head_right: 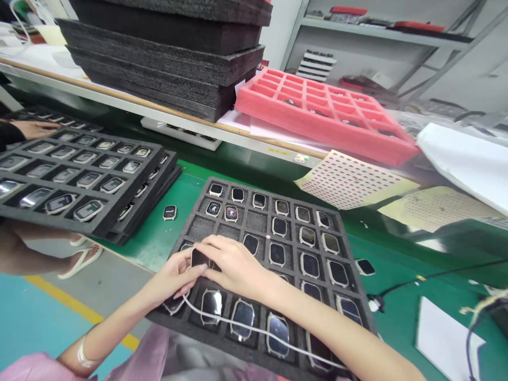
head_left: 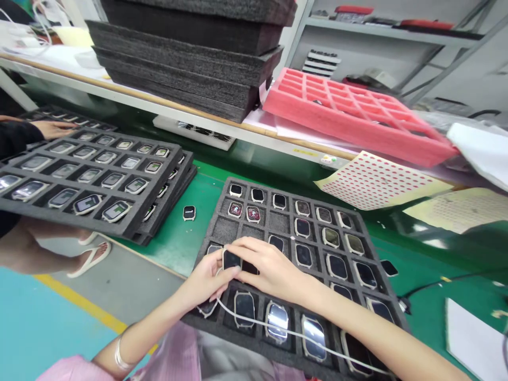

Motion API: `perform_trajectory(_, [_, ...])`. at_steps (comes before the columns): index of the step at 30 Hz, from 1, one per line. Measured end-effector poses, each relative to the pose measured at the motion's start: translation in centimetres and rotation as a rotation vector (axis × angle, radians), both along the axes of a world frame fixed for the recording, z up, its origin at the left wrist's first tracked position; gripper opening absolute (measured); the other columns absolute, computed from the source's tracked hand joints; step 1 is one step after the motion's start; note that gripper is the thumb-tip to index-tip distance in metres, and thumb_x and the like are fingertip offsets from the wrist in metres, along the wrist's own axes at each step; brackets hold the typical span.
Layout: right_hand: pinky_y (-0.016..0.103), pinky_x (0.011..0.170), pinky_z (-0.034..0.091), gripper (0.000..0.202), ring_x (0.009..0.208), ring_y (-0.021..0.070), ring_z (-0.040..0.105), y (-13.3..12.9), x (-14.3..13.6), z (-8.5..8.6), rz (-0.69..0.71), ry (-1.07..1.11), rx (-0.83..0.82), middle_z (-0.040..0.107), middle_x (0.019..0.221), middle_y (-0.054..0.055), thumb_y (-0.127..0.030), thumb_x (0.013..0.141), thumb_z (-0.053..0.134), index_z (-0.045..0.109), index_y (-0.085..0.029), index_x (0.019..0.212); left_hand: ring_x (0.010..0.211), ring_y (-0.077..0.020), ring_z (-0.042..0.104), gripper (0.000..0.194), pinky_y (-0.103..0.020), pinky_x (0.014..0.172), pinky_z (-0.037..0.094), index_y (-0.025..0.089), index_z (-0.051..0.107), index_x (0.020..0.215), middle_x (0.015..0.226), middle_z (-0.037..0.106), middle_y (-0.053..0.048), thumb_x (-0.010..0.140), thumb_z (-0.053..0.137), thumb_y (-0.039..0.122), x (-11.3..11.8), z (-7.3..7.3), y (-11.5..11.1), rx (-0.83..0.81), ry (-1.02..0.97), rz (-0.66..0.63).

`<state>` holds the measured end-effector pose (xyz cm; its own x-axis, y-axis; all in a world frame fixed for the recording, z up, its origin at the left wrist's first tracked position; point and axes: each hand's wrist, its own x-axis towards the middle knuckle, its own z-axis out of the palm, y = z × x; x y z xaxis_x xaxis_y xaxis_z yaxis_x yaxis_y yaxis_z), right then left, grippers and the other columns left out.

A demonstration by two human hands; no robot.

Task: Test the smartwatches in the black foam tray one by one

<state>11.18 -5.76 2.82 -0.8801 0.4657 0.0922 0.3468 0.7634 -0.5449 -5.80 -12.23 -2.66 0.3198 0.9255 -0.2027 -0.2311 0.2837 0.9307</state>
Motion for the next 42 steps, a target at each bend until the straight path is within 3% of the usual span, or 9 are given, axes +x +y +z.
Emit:
perform_trajectory(9, [0.036, 0.091, 0.050, 0.039, 0.104, 0.0230, 0.061, 0.0, -0.1, -2.9, 0.005, 0.254, -0.022, 0.063, 0.115, 0.011, -0.029, 0.087, 0.064, 0.054, -0.016, 0.122, 0.026, -0.0004, 0.024, 0.035, -0.012, 0.029, 0.019, 0.014, 0.053, 0.092, 0.041, 0.037, 0.013, 0.078, 0.066, 0.043, -0.3, -0.7, -0.5, 0.019, -0.039, 0.068])
perform_trajectory(16, [0.038, 0.090, 0.051, 0.042, 0.103, 0.0247, 0.062, 0.2, 0.2, -4.4, -0.033, 0.343, -0.007, 0.065, 0.113, 0.011, -0.026, 0.081, 0.069, 0.056, -0.017, 0.120, 0.025, -0.0006, 0.031, 0.036, -0.013, 0.027, 0.021, 0.012, 0.051, 0.092, 0.050, 0.052, 0.006, 0.079, 0.065, 0.044, -0.1, -0.6, -0.5, 0.016, 0.004, 0.055])
perform_trajectory(22, [0.036, 0.086, 0.052, 0.041, 0.099, 0.0235, 0.061, -0.3, 0.2, -3.7, -0.051, 0.284, -0.058, 0.063, 0.109, 0.011, -0.019, 0.081, 0.066, 0.054, -0.016, 0.119, 0.025, -0.0007, 0.028, 0.034, -0.012, 0.028, 0.020, 0.013, 0.050, 0.092, 0.045, 0.040, 0.012, 0.081, 0.063, 0.043, -0.2, -0.4, -0.4, -0.005, 0.033, 0.019])
perform_trajectory(37, [0.034, 0.080, 0.049, 0.036, 0.092, 0.0213, 0.054, -0.6, 1.0, -2.6, -0.051, 0.152, -0.046, 0.055, 0.104, 0.010, -0.030, 0.088, 0.061, 0.053, -0.015, 0.120, 0.033, -0.0006, 0.028, 0.036, -0.014, 0.031, 0.022, 0.013, 0.055, 0.105, 0.056, 0.038, 0.010, 0.082, 0.063, 0.039, 0.0, -0.6, -0.5, -0.019, 0.059, -0.029])
perform_trajectory(40, [0.034, 0.077, 0.049, 0.035, 0.090, 0.0213, 0.054, -0.6, 1.0, -2.6, -0.050, 0.148, -0.030, 0.056, 0.100, 0.010, -0.030, 0.088, 0.061, 0.054, -0.015, 0.119, 0.039, -0.0033, 0.036, 0.031, -0.015, 0.037, 0.030, 0.014, 0.057, 0.104, 0.058, 0.042, 0.008, 0.082, 0.063, 0.035, 0.0, -0.3, -0.4, -0.005, 0.101, -0.025])
perform_trajectory(42, [0.035, 0.077, 0.049, 0.034, 0.089, 0.0218, 0.054, -0.6, 1.0, -2.4, -0.046, 0.158, -0.007, 0.057, 0.098, 0.010, -0.029, 0.086, 0.063, 0.056, -0.014, 0.115, 0.056, -0.0083, 0.050, 0.026, -0.018, 0.052, 0.042, 0.014, 0.060, 0.102, 0.068, 0.051, 0.003, 0.083, 0.062, 0.031, 0.1, 0.0, -0.5, 0.049, 0.150, 0.001])
